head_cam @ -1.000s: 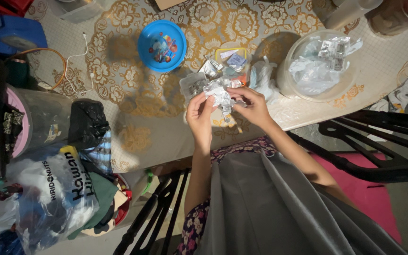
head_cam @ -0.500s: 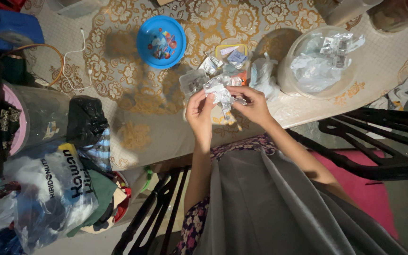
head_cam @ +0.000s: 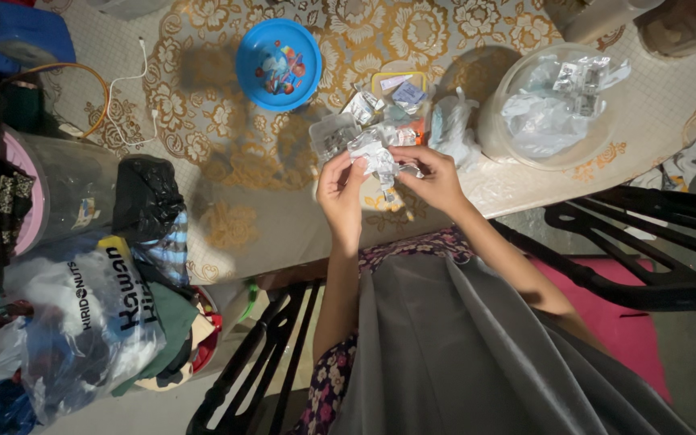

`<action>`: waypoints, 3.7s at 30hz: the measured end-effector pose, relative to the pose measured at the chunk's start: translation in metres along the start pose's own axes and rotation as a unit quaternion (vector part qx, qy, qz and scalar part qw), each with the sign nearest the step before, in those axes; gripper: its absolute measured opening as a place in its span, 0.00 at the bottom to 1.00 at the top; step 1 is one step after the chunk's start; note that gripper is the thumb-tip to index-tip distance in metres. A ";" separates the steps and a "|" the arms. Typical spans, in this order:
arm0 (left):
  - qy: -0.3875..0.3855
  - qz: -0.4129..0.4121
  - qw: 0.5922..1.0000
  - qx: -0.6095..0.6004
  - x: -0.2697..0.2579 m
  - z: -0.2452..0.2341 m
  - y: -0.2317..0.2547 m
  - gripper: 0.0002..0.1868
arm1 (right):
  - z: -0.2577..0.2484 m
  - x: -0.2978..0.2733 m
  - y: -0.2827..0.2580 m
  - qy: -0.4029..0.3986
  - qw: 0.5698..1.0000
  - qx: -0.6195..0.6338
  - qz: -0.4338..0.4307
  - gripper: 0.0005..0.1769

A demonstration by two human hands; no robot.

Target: The person sorts medicine packets and plastic strips by hand, placing them into a small clear container and onto the table.

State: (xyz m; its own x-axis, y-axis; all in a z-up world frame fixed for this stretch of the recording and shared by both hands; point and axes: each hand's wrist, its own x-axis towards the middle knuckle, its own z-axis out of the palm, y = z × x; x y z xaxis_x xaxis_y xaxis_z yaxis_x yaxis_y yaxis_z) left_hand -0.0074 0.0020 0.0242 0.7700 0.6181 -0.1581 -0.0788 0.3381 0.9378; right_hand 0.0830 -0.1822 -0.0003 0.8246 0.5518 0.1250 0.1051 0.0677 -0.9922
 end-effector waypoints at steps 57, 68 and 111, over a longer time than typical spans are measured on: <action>-0.084 0.228 0.769 0.592 -0.003 -0.007 -0.026 0.27 | 0.014 0.006 0.138 -0.239 0.781 -0.570 0.092 0.29; -0.107 0.231 0.742 0.620 -0.001 -0.008 -0.040 0.26 | 0.013 0.013 0.128 -0.315 0.752 -0.567 0.119 0.22; -0.141 0.000 0.970 0.197 0.001 0.016 -0.044 0.13 | -0.018 0.026 0.015 0.107 0.953 0.258 0.119 0.26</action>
State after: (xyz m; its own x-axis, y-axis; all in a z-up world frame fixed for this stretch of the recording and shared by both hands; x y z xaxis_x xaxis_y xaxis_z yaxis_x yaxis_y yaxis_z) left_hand 0.0075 -0.0236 -0.0123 0.9169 0.3806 -0.1203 0.1272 0.0069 0.9918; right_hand 0.1165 -0.1820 -0.0117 0.8911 0.4242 -0.1611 -0.3413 0.3926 -0.8540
